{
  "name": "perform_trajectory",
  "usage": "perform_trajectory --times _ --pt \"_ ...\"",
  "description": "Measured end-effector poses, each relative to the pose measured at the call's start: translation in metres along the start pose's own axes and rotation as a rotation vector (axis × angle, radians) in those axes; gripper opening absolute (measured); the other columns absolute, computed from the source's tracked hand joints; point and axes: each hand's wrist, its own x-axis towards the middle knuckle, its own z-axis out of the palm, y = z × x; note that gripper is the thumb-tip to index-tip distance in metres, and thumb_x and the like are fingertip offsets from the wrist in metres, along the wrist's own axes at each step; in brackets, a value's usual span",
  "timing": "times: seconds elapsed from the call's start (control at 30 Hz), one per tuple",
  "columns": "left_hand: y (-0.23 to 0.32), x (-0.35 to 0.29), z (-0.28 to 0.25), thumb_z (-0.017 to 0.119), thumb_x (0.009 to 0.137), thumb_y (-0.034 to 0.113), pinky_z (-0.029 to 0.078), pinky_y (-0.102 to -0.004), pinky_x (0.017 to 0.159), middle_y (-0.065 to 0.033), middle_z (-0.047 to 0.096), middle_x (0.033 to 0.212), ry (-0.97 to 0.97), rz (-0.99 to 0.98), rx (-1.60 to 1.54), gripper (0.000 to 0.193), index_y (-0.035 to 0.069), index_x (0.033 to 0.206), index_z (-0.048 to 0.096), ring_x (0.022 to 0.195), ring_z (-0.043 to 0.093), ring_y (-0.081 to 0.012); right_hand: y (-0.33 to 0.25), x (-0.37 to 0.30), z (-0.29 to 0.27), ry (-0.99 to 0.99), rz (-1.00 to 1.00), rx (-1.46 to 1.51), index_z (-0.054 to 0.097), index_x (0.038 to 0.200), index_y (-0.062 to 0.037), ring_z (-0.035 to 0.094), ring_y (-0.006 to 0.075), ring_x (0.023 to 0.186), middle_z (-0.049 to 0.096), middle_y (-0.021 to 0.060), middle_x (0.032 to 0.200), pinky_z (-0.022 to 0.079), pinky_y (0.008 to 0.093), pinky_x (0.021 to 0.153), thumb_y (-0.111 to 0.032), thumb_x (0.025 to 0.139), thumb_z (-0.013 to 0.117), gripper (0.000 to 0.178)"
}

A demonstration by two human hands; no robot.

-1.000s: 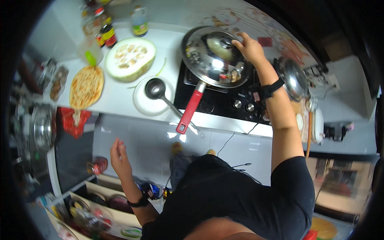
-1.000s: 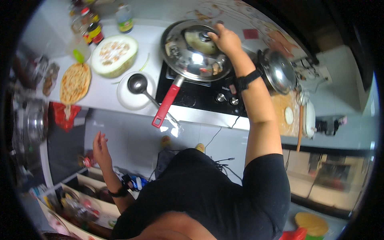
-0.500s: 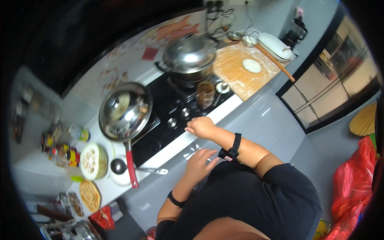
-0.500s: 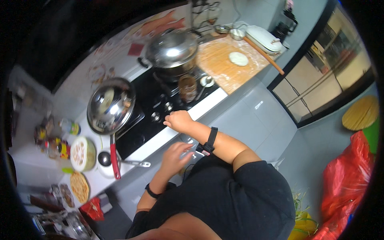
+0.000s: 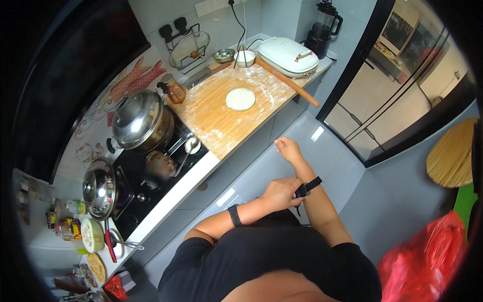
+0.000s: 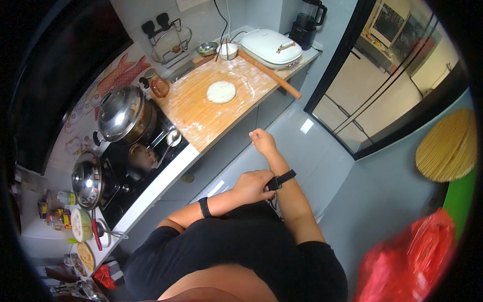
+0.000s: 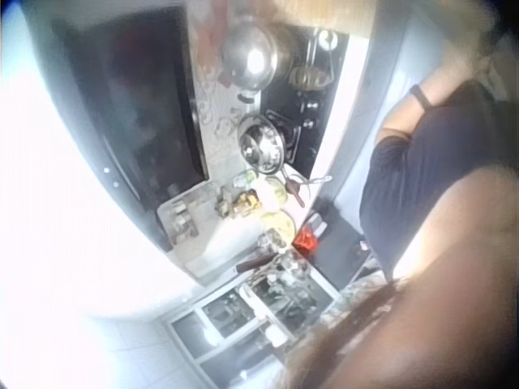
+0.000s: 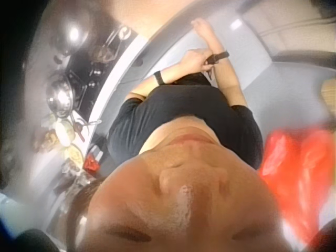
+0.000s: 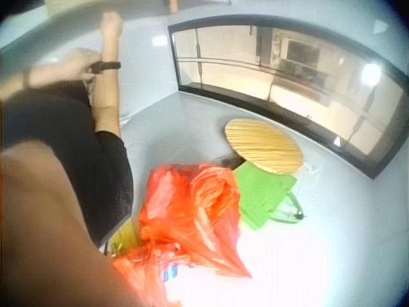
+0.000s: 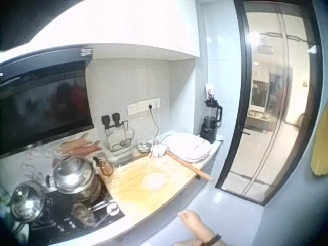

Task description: The person stirs sliced vegetables in a pan on the stove, then uses a rolling pin to flatten dough on a wooden board. They also handle a sandwich press containing a cooked flatbread and move a spice jar on the counter.

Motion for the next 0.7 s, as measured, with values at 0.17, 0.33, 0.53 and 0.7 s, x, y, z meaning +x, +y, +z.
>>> perform_trajectory --times 0.17,0.33,0.53,0.7 --pt "-0.032 0.065 0.010 0.071 0.066 0.027 0.046 -0.0380 0.061 -0.0064 0.057 0.070 -0.045 -0.062 -0.084 0.027 0.009 0.079 0.056 0.070 0.058 -0.0275 0.028 0.050 -0.017 0.020 0.116 0.599 0.060 0.095 -0.0026 0.050 0.0091 0.052 0.061 0.0056 0.068 0.042 0.0221 0.046 -0.014 0.088 0.048 0.018" --pt "-0.084 0.123 0.008 0.075 0.064 0.028 0.045 -0.0369 0.057 -0.0072 0.056 0.067 0.037 -0.188 -0.036 0.031 0.008 0.079 0.057 0.067 0.058 -0.0269 0.036 0.112 -0.013 -0.252 0.104 0.699 0.055 0.106 -0.0023 0.053 0.0101 0.060 0.060 0.0063 0.078 0.046 0.0225 0.053 -0.008 0.088 0.048 0.020" --pt "-0.158 0.219 -0.005 0.075 0.060 0.027 0.045 -0.0386 0.057 -0.0112 0.056 0.067 0.186 -0.254 0.089 0.030 0.007 0.072 0.056 0.066 0.057 -0.0305 0.063 0.178 -0.064 -0.345 0.234 0.859 0.053 0.116 -0.0028 0.056 0.0183 0.096 0.059 0.0099 0.103 0.046 0.0306 0.087 -0.006 0.086 0.055 0.031" --pt "-0.172 0.251 -0.009 0.076 0.059 0.026 0.043 -0.0383 0.056 -0.0120 0.052 0.063 0.131 -0.235 0.046 0.032 0.006 0.067 0.052 0.062 0.054 -0.0316 0.055 0.187 -0.089 -0.399 -0.167 0.454 0.044 0.130 -0.0063 0.050 0.0181 0.110 0.050 0.0092 0.122 0.040 0.0298 0.096 -0.007 0.084 0.058 0.048"
